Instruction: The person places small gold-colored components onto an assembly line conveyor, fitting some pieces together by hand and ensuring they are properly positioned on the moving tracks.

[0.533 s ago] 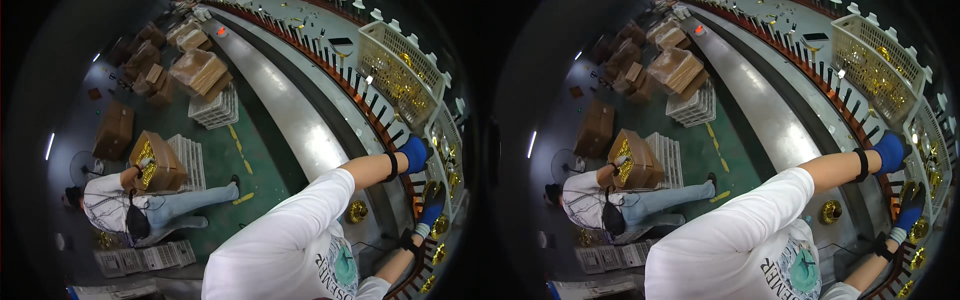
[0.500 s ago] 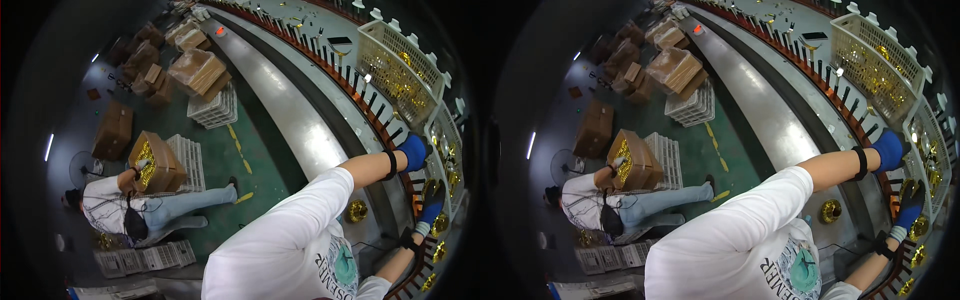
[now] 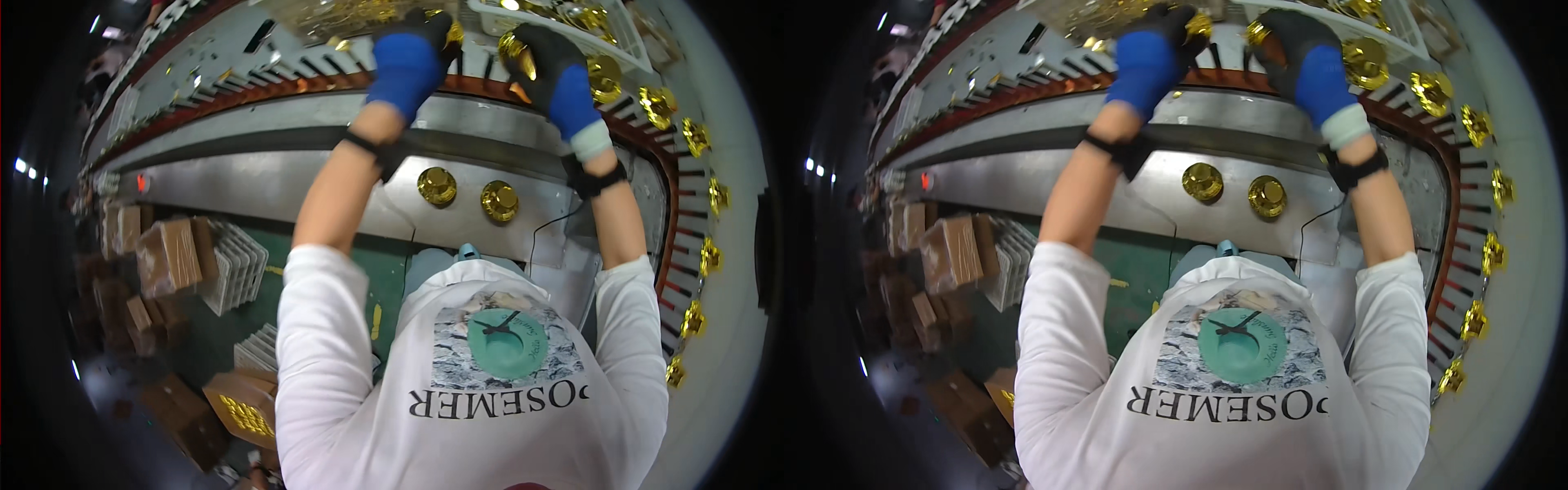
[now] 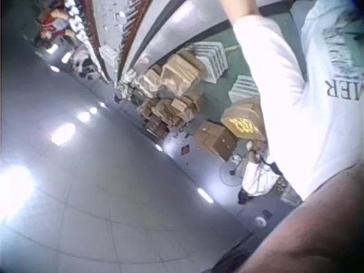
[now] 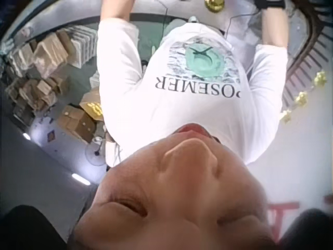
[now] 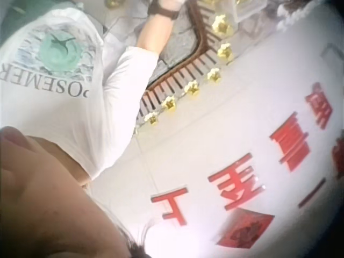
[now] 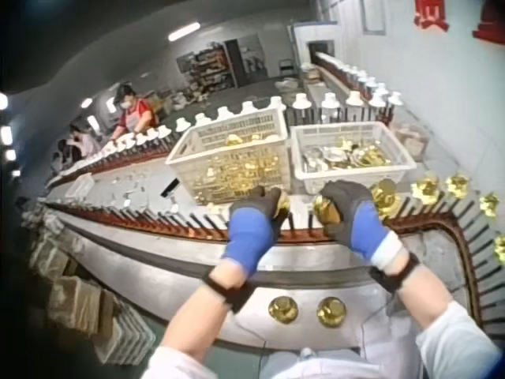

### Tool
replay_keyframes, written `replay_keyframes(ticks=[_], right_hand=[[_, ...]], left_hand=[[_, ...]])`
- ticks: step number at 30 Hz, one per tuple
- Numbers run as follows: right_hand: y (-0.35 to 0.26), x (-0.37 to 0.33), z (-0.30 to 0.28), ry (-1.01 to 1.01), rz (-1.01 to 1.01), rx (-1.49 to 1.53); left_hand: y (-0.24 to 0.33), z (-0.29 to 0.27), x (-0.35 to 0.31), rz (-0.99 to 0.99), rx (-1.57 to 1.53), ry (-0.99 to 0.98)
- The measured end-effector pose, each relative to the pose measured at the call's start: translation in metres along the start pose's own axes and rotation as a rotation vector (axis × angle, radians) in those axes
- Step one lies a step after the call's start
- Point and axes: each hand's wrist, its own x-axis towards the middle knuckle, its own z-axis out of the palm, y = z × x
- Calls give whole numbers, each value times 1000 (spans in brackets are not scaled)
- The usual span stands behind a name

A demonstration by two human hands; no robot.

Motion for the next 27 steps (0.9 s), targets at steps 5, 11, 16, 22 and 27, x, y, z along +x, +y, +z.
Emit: replay_keyframes(ticks=[5,11,16,22,27], right_hand=[[-21,-115,-79,-151,231,175],[43,-309,-33,-354,623,89],[53,-344,-15,-304,723,44],[60,-368,-12,-480,643,-119],[77,-266,-122,-75,347,-167]], left_hand=[[85,22,-72,1,-614,-231],[99,154,-186,-122,-488,-672],[141,204,-207,-203,-238,-897],[189,195,-196,-173,-104,-940],[213,157,-108,40,-211,-446]])
